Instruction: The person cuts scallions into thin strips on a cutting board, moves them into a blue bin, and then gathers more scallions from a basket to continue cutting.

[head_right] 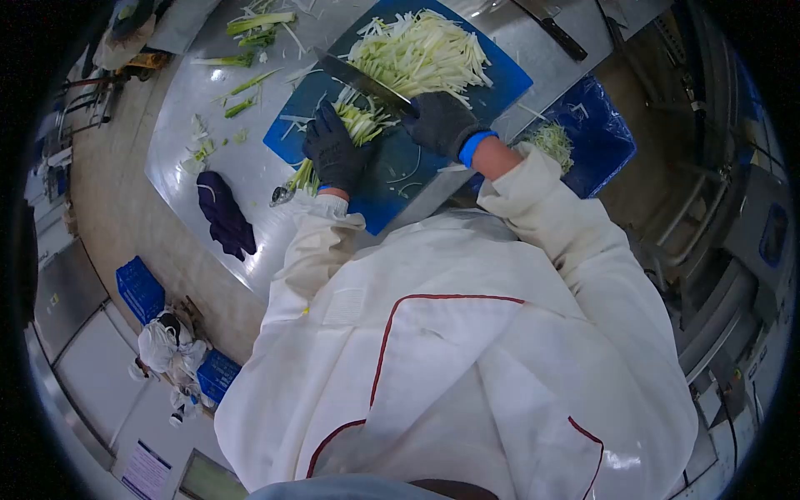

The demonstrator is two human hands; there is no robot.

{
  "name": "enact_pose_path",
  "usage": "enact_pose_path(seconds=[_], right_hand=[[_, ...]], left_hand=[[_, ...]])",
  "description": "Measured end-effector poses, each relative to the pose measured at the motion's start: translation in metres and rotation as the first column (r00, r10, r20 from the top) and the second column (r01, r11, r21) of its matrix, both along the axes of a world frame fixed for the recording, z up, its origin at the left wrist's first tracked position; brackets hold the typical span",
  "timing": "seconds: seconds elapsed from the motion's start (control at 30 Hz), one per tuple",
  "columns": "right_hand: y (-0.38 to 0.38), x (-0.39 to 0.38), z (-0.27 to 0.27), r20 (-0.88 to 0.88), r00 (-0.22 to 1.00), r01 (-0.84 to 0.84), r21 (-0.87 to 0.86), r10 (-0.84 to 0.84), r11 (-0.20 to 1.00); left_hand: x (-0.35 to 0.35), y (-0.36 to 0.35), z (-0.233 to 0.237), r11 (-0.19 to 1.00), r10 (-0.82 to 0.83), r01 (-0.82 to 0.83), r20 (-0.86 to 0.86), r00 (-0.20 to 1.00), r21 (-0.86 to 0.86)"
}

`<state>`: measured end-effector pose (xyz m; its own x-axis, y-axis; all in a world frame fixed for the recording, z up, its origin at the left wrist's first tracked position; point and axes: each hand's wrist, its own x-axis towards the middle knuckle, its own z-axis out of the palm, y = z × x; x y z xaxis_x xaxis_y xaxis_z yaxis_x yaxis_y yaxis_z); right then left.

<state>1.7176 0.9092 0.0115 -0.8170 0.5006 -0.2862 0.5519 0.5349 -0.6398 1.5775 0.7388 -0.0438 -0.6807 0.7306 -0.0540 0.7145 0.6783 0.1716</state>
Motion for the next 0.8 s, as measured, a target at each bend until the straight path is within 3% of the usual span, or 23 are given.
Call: enact_pose_path(seconds=[0.1,0.2,0.37,0.5,0.57,0.6,0.7,0.8], right_hand=[[-0.012,0.010,0.017,0.086,0.996,-0.006,-0.113,0.015,0.994],[-0.031,0.016,-0.019,0.085,0.996,-0.005,0.004,0.004,1.000],[-0.045,0.003,-0.035,0.023,0.999,-0.028,0.121,0.025,0.992],[-0.032,-0.020,-0.039,0.062,0.998,-0.028,0.055,0.024,0.998],[-0.017,-0.022,-0.051,0.040,0.999,0.019,-0.035,-0.018,0.999],[-0.013,-0.018,-0.055,-0.014,1.000,-0.023,0.005,0.023,1.000],[-0.006,-0.002,-0.048,-0.138,0.982,0.118,-0.098,-0.131,0.988],[0.000,0.009,-0.014,-0.086,0.975,0.187,-0.157,-0.203,0.970]], left_hand=[[-0.002,-0.002,-0.004,0.998,-0.052,0.055,-0.129,0.990,0.026],[-0.005,-0.002,-0.008,0.998,-0.045,0.049,-0.110,0.993,0.034],[-0.007,-0.004,-0.009,0.993,-0.058,0.062,-0.041,0.997,0.101],[-0.007,-0.006,-0.011,0.958,-0.097,0.105,-0.045,0.994,0.268],[-0.004,-0.011,-0.010,0.970,-0.118,0.117,-0.009,0.993,0.211],[-0.004,-0.011,-0.010,0.976,-0.122,0.117,0.012,0.993,0.184],[0.002,-0.008,-0.018,0.960,-0.159,0.167,-0.051,0.986,0.225],[0.008,0.011,-0.015,0.966,-0.089,0.097,-0.045,0.995,0.240]])
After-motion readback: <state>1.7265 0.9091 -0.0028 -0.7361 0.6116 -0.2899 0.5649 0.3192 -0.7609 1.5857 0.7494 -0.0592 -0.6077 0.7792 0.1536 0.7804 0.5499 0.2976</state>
